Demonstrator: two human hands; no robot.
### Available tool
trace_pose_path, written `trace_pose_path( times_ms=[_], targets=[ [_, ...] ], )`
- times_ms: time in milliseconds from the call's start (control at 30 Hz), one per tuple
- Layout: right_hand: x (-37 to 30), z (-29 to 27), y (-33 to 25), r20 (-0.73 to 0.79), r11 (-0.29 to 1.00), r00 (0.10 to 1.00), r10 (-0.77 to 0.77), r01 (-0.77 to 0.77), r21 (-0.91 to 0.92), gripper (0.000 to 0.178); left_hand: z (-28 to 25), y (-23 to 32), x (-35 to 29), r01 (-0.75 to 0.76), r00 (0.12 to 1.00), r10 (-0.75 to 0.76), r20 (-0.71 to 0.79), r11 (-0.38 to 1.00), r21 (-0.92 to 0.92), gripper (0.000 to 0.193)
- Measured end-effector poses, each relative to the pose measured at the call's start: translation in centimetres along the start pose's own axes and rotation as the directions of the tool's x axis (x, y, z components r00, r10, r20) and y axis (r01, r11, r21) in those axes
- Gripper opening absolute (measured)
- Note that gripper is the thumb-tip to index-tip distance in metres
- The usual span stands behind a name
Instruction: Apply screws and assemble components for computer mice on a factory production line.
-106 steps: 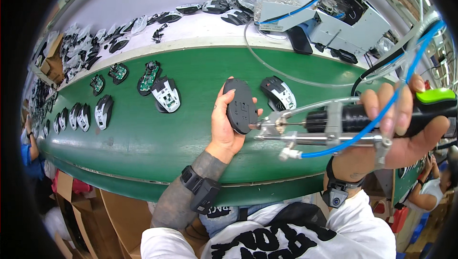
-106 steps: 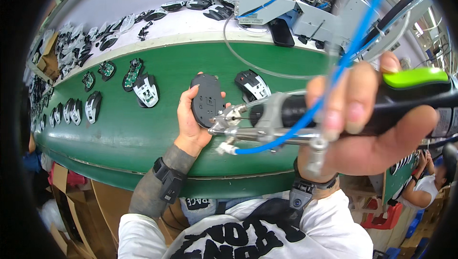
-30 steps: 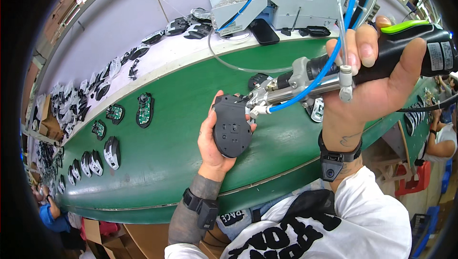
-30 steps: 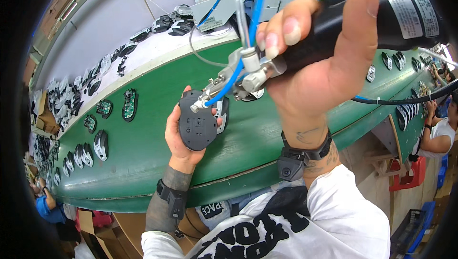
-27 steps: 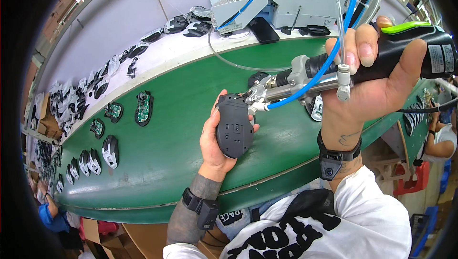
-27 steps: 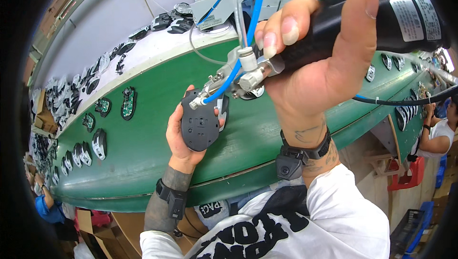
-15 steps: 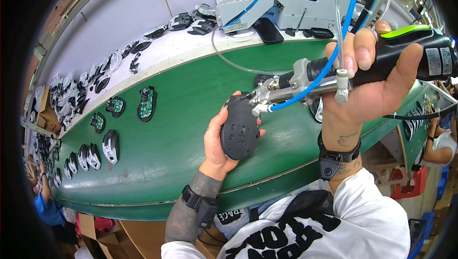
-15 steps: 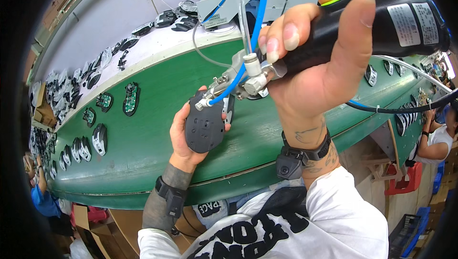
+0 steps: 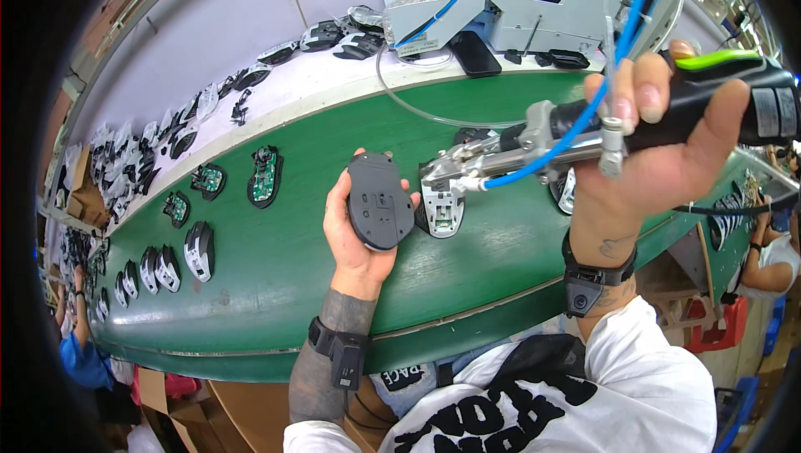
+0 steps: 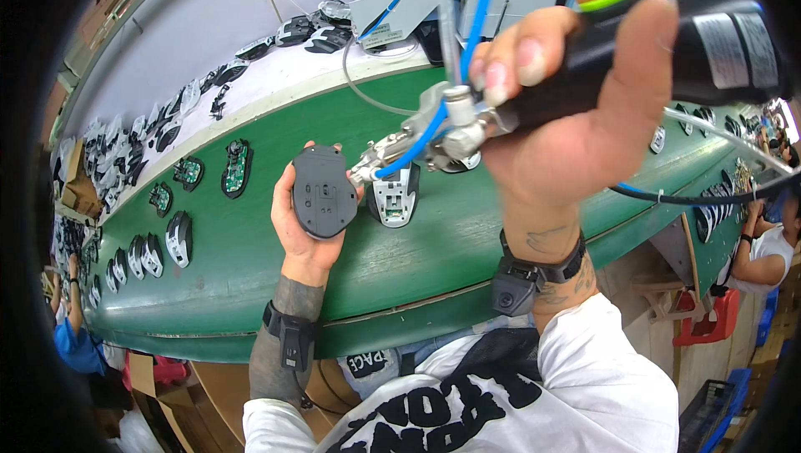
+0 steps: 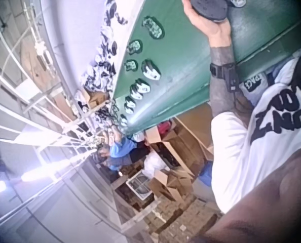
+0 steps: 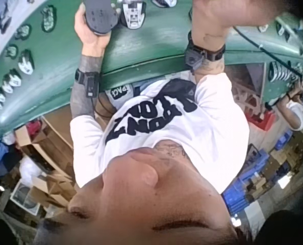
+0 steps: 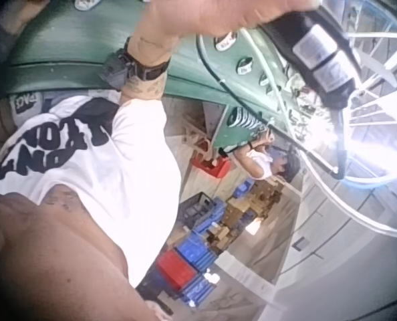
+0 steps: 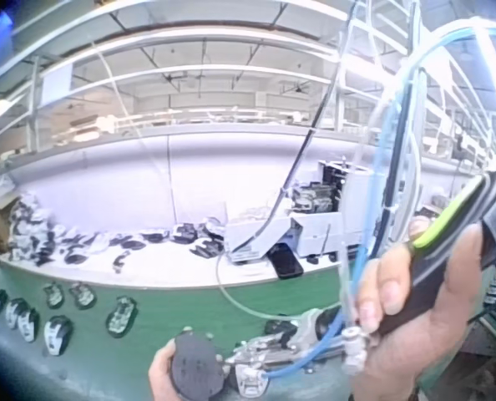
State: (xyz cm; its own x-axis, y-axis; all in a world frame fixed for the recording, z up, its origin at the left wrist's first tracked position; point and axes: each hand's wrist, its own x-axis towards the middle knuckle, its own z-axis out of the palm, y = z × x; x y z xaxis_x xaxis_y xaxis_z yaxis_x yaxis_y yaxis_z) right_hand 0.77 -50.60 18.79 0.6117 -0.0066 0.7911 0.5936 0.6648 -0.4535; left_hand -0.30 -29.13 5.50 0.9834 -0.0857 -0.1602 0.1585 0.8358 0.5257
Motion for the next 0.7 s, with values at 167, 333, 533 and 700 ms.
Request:
trace_pose_path(
  times_ms=[167,333,533,700],
  targets=[
    [0.31,0.22,0.51,-0.008,1.0,1.0,0.0,0.0,-0.005,0.048,0.29,-0.25,-0.95,0.056,0.983,-0.05,0.177,0.998,-0.032,0.046],
    [0.22,0.61,0.48,-0.055,0.998,0.998,-0.005,0.002,-0.065,0.048,0.49,-0.69,-1.03,0.117,0.972,-0.114,0.204,0.993,-0.005,0.049],
    [0.28,0.2,0.44,0.022,0.999,1.0,0.01,-0.01,-0.041,0.047,0.47,-0.59,-1.08,0.135,0.955,-0.121,0.271,0.99,-0.032,0.05],
    [0.03,0.79,-0.41,-0.016,0.995,1.0,0.011,-0.013,-0.094,0.046,0.6,-0.53,-1.01,0.119,0.958,-0.107,0.265,0.993,-0.028,0.05]
  ],
)
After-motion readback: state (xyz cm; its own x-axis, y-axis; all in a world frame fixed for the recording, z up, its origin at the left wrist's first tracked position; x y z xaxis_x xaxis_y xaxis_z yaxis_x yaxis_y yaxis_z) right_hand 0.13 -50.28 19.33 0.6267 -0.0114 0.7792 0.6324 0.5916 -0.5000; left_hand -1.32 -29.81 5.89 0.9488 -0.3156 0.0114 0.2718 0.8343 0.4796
